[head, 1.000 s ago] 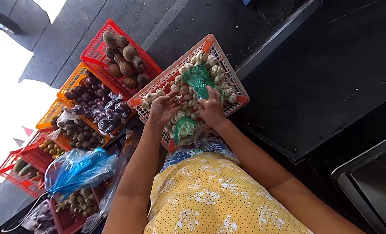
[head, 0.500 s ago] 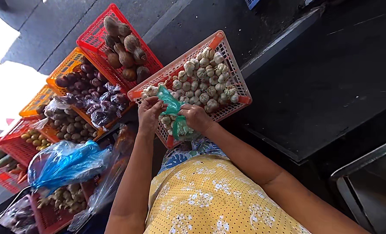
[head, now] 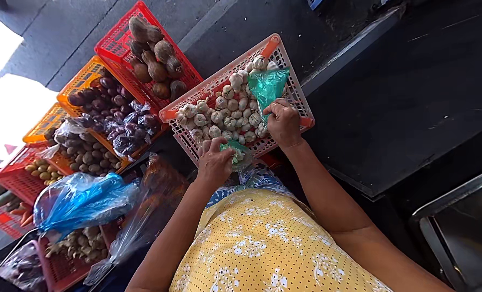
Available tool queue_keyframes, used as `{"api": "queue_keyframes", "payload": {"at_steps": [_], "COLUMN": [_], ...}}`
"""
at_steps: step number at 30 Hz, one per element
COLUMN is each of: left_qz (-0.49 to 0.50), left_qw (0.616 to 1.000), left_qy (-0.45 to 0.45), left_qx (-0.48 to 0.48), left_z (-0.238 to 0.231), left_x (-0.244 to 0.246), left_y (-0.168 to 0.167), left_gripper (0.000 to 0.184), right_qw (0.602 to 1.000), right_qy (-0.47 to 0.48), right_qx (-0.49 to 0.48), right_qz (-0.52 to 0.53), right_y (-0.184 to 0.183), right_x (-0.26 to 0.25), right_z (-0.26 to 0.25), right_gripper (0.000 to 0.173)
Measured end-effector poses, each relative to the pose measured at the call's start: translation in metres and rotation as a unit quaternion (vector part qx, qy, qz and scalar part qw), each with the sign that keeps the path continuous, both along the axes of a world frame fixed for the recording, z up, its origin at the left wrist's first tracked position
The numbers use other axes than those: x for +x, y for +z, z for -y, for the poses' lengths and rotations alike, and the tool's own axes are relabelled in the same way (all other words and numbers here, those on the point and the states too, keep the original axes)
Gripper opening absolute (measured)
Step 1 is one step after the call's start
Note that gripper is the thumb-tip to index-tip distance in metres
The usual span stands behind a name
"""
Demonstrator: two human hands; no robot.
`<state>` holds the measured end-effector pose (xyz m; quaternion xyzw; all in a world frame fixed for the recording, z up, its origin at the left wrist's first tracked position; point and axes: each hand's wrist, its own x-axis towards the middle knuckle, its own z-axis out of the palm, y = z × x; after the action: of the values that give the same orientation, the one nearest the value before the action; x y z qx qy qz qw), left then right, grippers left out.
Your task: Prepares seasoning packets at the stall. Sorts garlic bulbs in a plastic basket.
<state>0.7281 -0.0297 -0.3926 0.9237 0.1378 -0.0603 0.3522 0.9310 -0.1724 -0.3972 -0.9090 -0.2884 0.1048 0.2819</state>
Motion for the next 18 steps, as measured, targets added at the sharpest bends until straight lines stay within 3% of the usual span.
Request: {"api": "queue_keyframes", "payload": {"at_steps": [2,5,8,10,12,14,16,18], "left_qz": [-0.098,-0.223,-0.215,-0.146,-0.079,-0.039,-0.027,-0.044], "left_qw": [0.995,0.973,0.965,0.966,0.957,0.946,0.939,0.935], "left_qy": [0.028,-0.011,-0.048,-0.023,0.038,0.109,0.179,0.226], "left_qx": [0.006,-0.054,-0.142,-0.214,-0.276,-0.304,-0.292,-0.269], "left_z": [-0.002,-0.006,-0.011,-0.014,-0.019,-0.026,-0.034,-0.043], "left_x": [-0.001,-0.005,-0.011,-0.016,-0.016,-0.01,0.001,0.016], "left_y": [-0.002,-0.01,-0.005,-0.006,-0.009,-0.012,-0.02,-0.03], "left_gripper": [0.013,0.021,0.013,0.012,0.017,0.019,0.018,0.019], "right_qw": [0.999,0.968,0.87,0.845,0.893,0.949,0.97,0.975], "right_qy": [0.018,0.163,0.304,0.275,0.17,0.047,-0.032,-0.053], "right_qx": [-0.044,-0.121,-0.186,-0.162,-0.106,-0.071,-0.059,-0.084], "right_qz": [-0.026,-0.15,-0.341,-0.43,-0.404,-0.305,-0.236,-0.2], "right_y": [-0.003,-0.009,-0.008,-0.011,-0.028,-0.047,-0.069,-0.092], "right_x": [-0.005,-0.009,-0.001,0.01,0.025,0.041,0.055,0.064], "right_z": [0.001,-0.003,-0.014,-0.025,-0.036,-0.056,-0.081,-0.101], "right_gripper": [0.016,0.014,0.02,0.019,0.02,0.026,0.042,0.059]}}
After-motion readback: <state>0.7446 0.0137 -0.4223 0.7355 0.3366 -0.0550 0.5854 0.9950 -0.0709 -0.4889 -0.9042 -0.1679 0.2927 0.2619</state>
